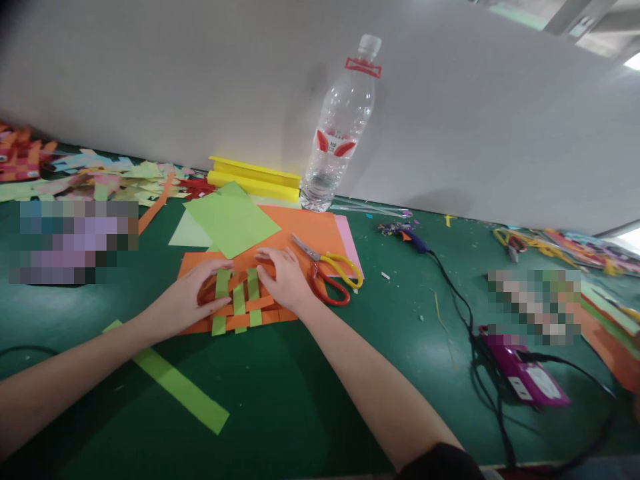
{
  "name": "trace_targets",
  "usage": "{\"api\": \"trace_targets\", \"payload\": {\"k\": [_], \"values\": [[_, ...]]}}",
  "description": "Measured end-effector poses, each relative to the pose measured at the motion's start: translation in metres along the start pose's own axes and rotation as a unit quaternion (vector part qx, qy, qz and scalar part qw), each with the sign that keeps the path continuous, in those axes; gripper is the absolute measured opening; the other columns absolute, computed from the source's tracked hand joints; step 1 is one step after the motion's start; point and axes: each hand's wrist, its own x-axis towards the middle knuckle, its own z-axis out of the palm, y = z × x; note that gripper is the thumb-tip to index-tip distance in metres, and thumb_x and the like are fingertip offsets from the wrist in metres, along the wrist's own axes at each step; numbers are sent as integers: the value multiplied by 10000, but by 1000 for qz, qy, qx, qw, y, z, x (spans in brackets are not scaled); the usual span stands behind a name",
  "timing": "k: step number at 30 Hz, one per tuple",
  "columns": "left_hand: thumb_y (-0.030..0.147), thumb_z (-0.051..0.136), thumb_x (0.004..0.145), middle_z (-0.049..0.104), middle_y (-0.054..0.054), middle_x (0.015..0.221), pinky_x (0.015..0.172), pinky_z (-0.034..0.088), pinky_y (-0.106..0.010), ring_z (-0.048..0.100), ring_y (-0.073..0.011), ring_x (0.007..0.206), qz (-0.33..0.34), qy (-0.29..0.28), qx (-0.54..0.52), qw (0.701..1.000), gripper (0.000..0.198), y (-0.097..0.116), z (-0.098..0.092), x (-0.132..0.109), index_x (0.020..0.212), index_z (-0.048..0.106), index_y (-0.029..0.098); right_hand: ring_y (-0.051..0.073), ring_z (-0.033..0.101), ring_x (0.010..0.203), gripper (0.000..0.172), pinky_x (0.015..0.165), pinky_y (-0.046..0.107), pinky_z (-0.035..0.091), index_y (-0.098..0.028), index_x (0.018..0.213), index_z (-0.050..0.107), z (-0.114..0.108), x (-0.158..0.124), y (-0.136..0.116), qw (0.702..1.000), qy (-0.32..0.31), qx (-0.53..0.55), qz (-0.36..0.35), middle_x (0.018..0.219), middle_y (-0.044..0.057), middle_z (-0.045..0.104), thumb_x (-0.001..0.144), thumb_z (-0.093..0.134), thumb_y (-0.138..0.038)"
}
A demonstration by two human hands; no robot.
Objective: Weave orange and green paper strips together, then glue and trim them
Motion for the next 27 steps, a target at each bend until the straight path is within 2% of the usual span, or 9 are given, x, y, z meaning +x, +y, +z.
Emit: {"api": "trace_targets", "payload": {"k": [5,11,13,16,18,23,27], "values": [[377,509,876,504,-70,1295,906,478,-397,526,-254,1150,20,-13,9,1000,435,1,0,0,1278,378,276,190,554,1117,315,1091,495,226,-256,1136,545,-2,-1,-2,998,-33,-44,-42,1148,39,641,839,484,-171],[427,442,907,521,-93,1270,838,501,-393,576,-254,1052,25,-24,29,999,419,4,-2,-1,1286,375,260,171,580,1030,363,1065,477,247,-266,1131,544,-2,-1,-3,997,-29,-42,-53,1022,12,680,808,468,-121],[462,447,900,497,-110,1300,913,460,-428,519,-278,1143,38,-18,58,997,463,6,-3,-2,1299,366,243,174,586,1010,356,1048,465,272,-253,1129,546,-2,-1,-3,998,-24,-39,-52,995,16,686,804,476,-123],[554,510,839,437,-111,1371,1064,290,-500,333,-316,1311,91,-13,122,988,602,11,-1,-5,1323,359,230,182,593,997,341,1029,452,300,-234,1117,551,-2,-1,-2,998,-22,-35,-53,991,26,689,801,483,-125],[607,539,791,411,-106,1401,1097,221,-513,294,-321,1334,114,-24,147,982,709,12,2,-7,1358,330,236,183,596,1008,337,1035,453,295,-231,1116,550,-2,-1,-3,998,-23,-30,-52,1004,27,689,802,483,-128],[623,539,772,376,-110,1435,1109,196,-505,313,-311,1331,119,-37,158,980,794,9,7,-9,1405,263,232,168,602,1002,321,1083,474,211,-251,1100,550,-1,-1,-3,998,-21,-35,-42,983,6,689,814,469,-128],[619,545,772,401,-116,1417,1098,229,-495,345,-301,1313,110,-43,157,981,787,6,6,-8,1396,268,227,172,613,923,220,1072,472,238,-239,1029,573,0,0,-2,998,10,-56,-24,925,17,678,839,475,-183]]}}
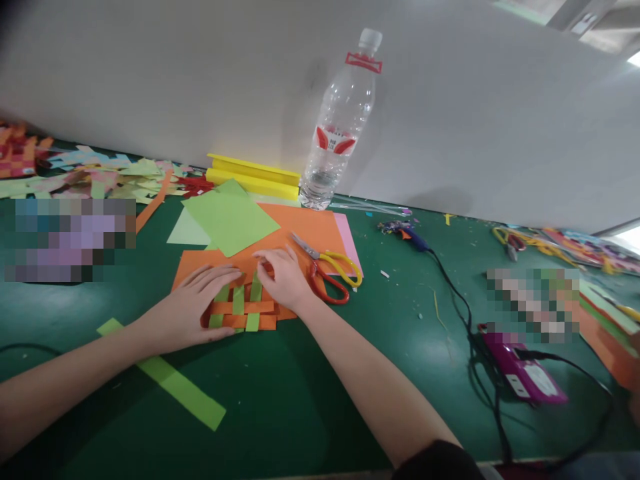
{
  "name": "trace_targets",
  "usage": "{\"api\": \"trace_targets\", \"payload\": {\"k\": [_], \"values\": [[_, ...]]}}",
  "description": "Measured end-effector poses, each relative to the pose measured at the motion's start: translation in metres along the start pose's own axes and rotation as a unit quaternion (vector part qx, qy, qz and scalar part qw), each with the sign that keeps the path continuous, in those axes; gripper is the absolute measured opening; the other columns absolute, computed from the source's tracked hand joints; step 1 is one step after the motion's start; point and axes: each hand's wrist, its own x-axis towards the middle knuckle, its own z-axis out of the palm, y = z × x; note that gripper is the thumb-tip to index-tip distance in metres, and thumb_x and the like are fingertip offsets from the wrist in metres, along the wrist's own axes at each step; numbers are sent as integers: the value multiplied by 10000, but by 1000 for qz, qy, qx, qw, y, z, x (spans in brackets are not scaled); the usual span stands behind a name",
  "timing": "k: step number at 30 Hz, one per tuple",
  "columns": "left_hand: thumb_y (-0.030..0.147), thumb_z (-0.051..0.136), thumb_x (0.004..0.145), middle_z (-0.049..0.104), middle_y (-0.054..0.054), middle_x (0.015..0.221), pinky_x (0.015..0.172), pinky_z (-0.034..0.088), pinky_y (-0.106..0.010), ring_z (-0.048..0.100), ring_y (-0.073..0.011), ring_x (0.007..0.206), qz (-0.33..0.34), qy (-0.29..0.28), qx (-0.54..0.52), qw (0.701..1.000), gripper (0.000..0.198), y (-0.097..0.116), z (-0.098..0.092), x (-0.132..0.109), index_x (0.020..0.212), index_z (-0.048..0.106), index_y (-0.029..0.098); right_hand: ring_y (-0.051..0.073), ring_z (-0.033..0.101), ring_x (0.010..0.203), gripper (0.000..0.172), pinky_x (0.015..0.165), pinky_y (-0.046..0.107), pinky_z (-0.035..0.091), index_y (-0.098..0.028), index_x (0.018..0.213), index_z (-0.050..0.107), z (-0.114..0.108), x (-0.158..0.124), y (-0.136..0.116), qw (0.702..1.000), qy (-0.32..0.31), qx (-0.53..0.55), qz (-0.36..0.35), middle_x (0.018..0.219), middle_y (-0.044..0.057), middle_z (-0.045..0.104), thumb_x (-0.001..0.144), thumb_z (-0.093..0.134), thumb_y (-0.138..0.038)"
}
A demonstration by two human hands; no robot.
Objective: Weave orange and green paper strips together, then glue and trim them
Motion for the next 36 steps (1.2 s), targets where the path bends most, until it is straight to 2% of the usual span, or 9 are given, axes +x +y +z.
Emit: {"api": "trace_targets", "payload": {"k": [4,9,19,24,27,29,31,34,36], "values": [[615,541,779,427,-118,1393,1098,230,-488,363,-292,1301,-4,-7,5,1000,768,0,-1,0,1382,284,216,180,619,912,175,1063,498,238,-230,1002,573,0,0,1,1000,16,-13,16,948,31,673,855,478,-223],[624,518,792,427,-115,1393,1104,215,-486,361,-285,1301,-4,-13,2,1000,756,1,0,1,1382,281,214,184,620,895,171,1069,503,227,-233,993,563,1,0,3,999,34,-15,23,877,16,670,842,484,-221],[595,520,810,439,-106,1387,1114,198,-467,358,-277,1305,3,-20,14,1000,712,0,0,1,1366,304,205,190,612,855,155,1004,472,330,-213,966,557,1,1,5,998,48,-15,25,830,22,662,835,475,-201],[619,486,821,453,-107,1375,1116,197,-455,375,-273,1291,8,-14,24,1000,702,1,0,1,1353,321,191,188,590,905,197,965,430,366,-202,1044,534,-6,0,-1,998,54,13,-19,887,39,641,868,489,-276],[621,486,818,484,-106,1343,1109,211,-451,404,-272,1265,0,-10,28,1000,678,0,-1,1,1320,363,183,169,562,808,181,838,360,425,-205,954,529,-18,0,-9,998,-7,27,-62,795,18,593,859,530,-360],[620,479,822,504,-111,1318,1099,220,-457,428,-276,1243,-12,1,34,999,657,-1,-1,1,1301,384,180,131,516,667,236,687,289,430,-204,808,497,-28,1,-14,994,-84,47,-42,713,-10,538,826,577,-426],[627,472,823,515,-119,1303,1090,222,-471,439,-285,1230,-24,14,43,999,657,-3,-1,1,1296,390,178,115,474,620,333,607,255,394,-204,774,470,-37,2,-18,986,-157,51,-27,698,-25,507,754,650,-484],[619,496,814,519,-119,1295,1083,221,-482,440,-291,1224,-31,17,51,998,668,-6,-1,2,1303,378,179,139,476,727,471,652,261,371,-199,824,482,-46,1,-23,980,-192,8,-44,796,-3,530,623,741,-538],[604,517,808,519,-120,1291,1079,231,-478,442,-289,1221,-33,18,51,998,668,-7,0,2,1303,377,179,154,470,763,523,676,269,356,-197,850,480,-47,0,-28,974,-217,-27,-54,835,9,540,590,747,-564]]}}
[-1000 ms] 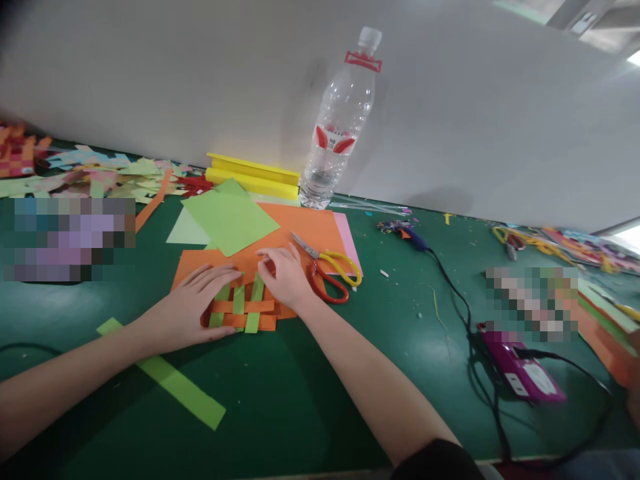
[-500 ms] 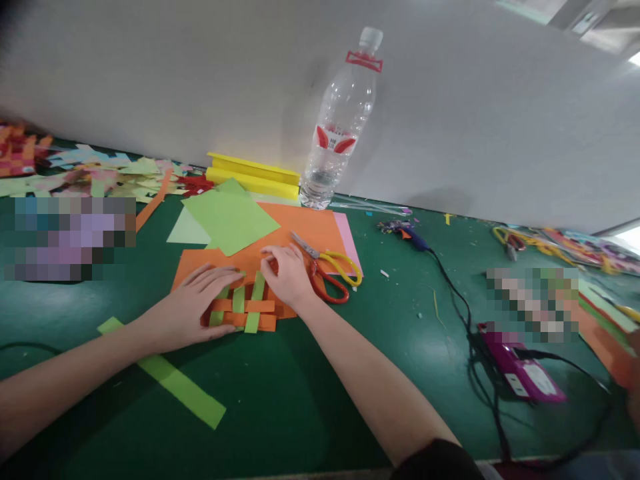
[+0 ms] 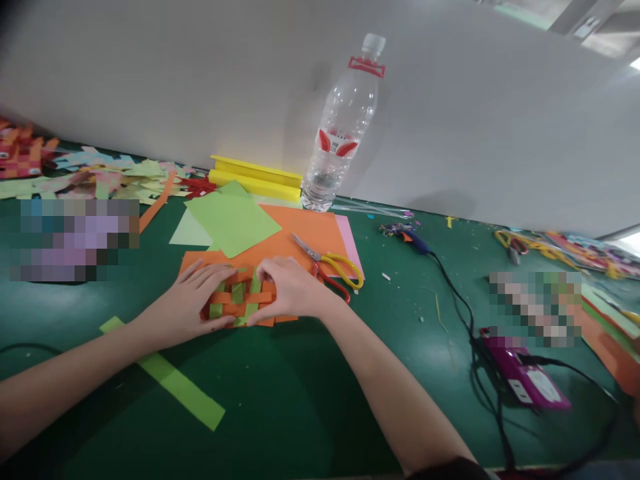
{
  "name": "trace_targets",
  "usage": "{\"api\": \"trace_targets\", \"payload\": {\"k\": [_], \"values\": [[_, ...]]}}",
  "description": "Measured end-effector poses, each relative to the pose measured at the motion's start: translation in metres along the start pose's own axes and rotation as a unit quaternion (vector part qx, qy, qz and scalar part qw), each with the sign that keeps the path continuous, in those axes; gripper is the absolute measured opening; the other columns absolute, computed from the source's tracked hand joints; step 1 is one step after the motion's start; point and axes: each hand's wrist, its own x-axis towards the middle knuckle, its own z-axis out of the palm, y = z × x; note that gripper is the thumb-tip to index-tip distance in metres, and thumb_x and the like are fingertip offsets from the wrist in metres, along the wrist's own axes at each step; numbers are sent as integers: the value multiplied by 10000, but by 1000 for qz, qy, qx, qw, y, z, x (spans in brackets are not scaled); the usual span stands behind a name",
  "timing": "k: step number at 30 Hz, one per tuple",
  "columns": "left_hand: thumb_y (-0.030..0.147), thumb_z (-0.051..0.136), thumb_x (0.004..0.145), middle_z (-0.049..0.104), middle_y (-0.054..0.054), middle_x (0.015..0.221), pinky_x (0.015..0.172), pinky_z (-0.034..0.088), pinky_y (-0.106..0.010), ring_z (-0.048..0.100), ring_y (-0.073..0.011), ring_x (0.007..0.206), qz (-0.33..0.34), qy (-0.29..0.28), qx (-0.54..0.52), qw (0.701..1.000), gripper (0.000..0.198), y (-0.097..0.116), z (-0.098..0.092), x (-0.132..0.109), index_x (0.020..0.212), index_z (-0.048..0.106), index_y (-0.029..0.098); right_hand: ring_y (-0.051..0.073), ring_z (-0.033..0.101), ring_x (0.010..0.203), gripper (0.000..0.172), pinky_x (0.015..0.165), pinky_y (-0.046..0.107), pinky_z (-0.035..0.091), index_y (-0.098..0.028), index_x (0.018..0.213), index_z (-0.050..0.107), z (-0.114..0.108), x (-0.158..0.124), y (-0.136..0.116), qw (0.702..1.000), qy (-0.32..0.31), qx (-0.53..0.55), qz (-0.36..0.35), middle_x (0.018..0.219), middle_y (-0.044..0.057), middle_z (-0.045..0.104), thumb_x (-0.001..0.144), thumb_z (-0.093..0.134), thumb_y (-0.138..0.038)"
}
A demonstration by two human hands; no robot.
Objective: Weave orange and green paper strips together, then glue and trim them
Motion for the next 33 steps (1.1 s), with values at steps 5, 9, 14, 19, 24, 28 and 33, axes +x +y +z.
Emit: {"api": "trace_targets", "payload": {"k": [5,9,14,19,24,28,33], "values": [[596,518,807,518,-109,1293,1076,239,-478,438,-286,1225,11,-5,-15,1000,655,1,-1,0,1308,373,200,141,422,672,527,655,273,295,-193,785,452,7,1,-9,992,-44,-114,-39,734,-15,500,605,705,-620],[572,530,810,489,-107,1334,1099,199,-486,395,-281,1271,28,-7,-19,999,668,3,-2,0,1333,338,203,125,395,629,454,659,278,267,-191,742,454,10,2,-10,984,-58,-153,-70,677,-35,468,665,681,-577],[552,568,792,477,-98,1355,1121,161,-481,368,-276,1299,44,-14,-27,999,683,6,-3,0,1333,338,206,108,378,587,368,663,275,258,-188,710,467,5,1,-12,983,-80,-156,-61,644,-46,465,725,647,-509],[516,579,802,472,-89,1362,1134,129,-473,370,-255,1302,54,-18,-24,998,653,6,-3,0,1332,335,221,98,359,552,372,667,277,268,-188,656,448,3,2,-14,981,-93,-164,-47,594,-57,444,725,653,-491],[493,561,827,487,-86,1346,1136,137,-458,387,-247,1291,60,-15,-26,998,593,6,-3,0,1311,363,213,94,362,541,427,668,278,290,-190,640,426,1,1,-11,985,-86,-139,-46,573,-60,442,725,643,-547],[515,550,832,492,-90,1337,1136,136,-462,380,-250,1295,58,-18,-19,998,599,5,-2,0,1311,362,207,108,453,595,419,660,264,346,-192,677,444,2,3,5,999,10,-41,-14,626,-38,514,784,569,-577],[514,553,825,454,-92,1376,1137,139,-471,357,-253,1312,69,-19,-26,997,647,5,-2,-1,1350,316,218,149,579,888,183,824,302,427,-190,808,529,15,5,31,982,189,23,-19,923,41,661,908,457,-325]]}}
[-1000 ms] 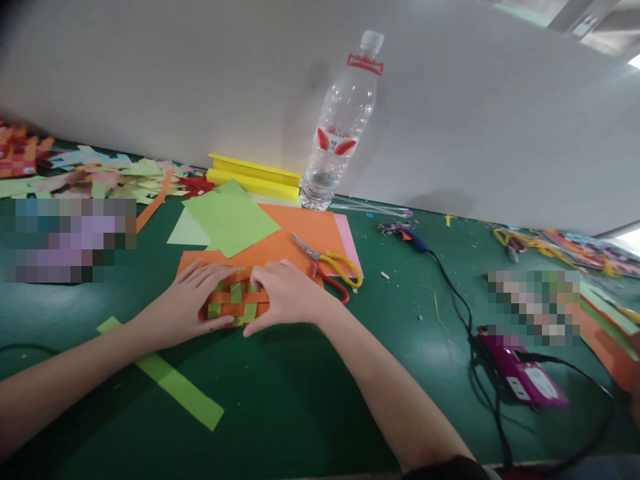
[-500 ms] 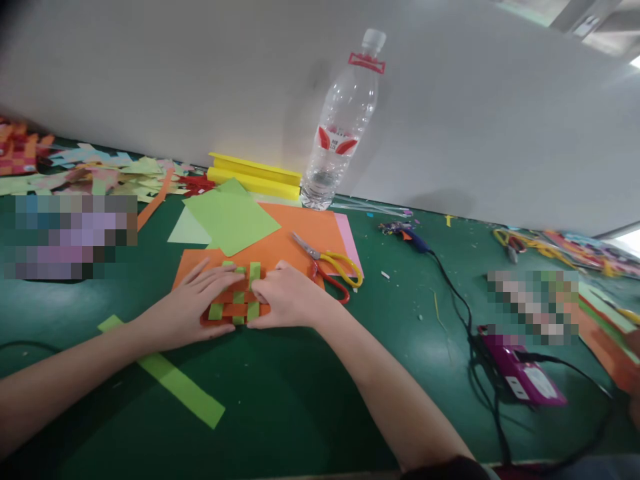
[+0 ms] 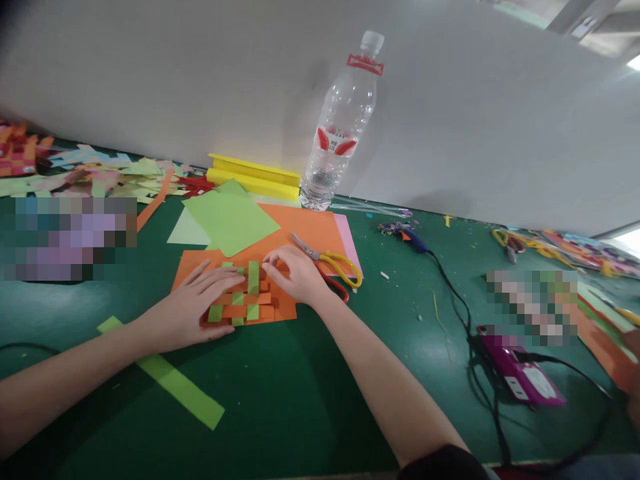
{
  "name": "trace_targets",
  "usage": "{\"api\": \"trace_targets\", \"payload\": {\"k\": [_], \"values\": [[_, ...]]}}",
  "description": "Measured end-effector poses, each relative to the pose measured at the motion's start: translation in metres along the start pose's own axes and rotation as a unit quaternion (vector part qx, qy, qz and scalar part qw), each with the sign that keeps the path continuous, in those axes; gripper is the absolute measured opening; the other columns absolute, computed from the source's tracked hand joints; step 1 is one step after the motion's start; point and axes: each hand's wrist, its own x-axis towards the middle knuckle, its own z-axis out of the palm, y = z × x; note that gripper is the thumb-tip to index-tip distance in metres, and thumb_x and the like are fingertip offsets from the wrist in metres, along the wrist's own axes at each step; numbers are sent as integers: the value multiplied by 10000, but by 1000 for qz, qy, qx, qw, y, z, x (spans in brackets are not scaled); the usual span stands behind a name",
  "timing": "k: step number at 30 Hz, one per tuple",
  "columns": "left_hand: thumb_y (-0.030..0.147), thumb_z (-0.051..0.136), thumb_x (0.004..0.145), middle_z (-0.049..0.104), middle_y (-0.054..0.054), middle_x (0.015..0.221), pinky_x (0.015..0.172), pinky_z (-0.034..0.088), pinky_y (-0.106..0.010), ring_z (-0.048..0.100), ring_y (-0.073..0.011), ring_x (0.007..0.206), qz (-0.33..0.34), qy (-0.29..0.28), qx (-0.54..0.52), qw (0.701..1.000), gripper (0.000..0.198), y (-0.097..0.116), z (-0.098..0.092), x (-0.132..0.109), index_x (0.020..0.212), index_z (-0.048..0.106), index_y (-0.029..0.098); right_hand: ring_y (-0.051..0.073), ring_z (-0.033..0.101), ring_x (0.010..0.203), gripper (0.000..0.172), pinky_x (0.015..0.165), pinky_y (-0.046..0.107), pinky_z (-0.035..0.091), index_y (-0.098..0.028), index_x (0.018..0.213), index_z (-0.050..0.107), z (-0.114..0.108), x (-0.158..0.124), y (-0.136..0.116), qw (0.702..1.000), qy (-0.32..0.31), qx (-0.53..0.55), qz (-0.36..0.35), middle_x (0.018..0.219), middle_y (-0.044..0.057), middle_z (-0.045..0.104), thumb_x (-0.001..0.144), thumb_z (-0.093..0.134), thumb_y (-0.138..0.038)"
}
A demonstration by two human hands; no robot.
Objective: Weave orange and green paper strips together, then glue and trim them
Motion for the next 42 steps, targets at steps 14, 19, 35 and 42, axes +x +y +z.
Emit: {"api": "trace_targets", "payload": {"k": [14,19,35,42], "values": [[503,543,837,451,-89,1378,1137,141,-465,352,-248,1310,-3,-10,2,1000,629,1,-1,1,1347,324,207,143,631,812,271,1022,398,341,-192,759,640,8,-3,6,995,-7,-80,-62,840,30,700,911,424,-253],[502,545,836,457,-90,1371,1135,147,-461,356,-242,1307,-6,-8,4,1000,626,1,-1,1,1342,322,210,132,611,747,300,1017,406,334,-190,702,620,7,-4,3,995,-21,-74,-59,780,17,684,912,419,-262],[526,525,836,463,-90,1373,1125,171,-478,386,-265,1294,-12,2,-11,1000,617,0,1,1,1345,336,233,132,642,758,248,1067,450,272,-217,667,621,10,-8,6,995,-14,-39,-86,776,-14,700,869,482,-255],[530,517,845,493,-94,1343,1125,180,-469,408,-255,1275,-13,-3,-6,1000,591,0,1,0,1320,361,214,134,640,746,247,1030,433,321,-219,670,592,6,-7,1,997,-2,-6,-77,743,-13,692,871,458,-269]]}}
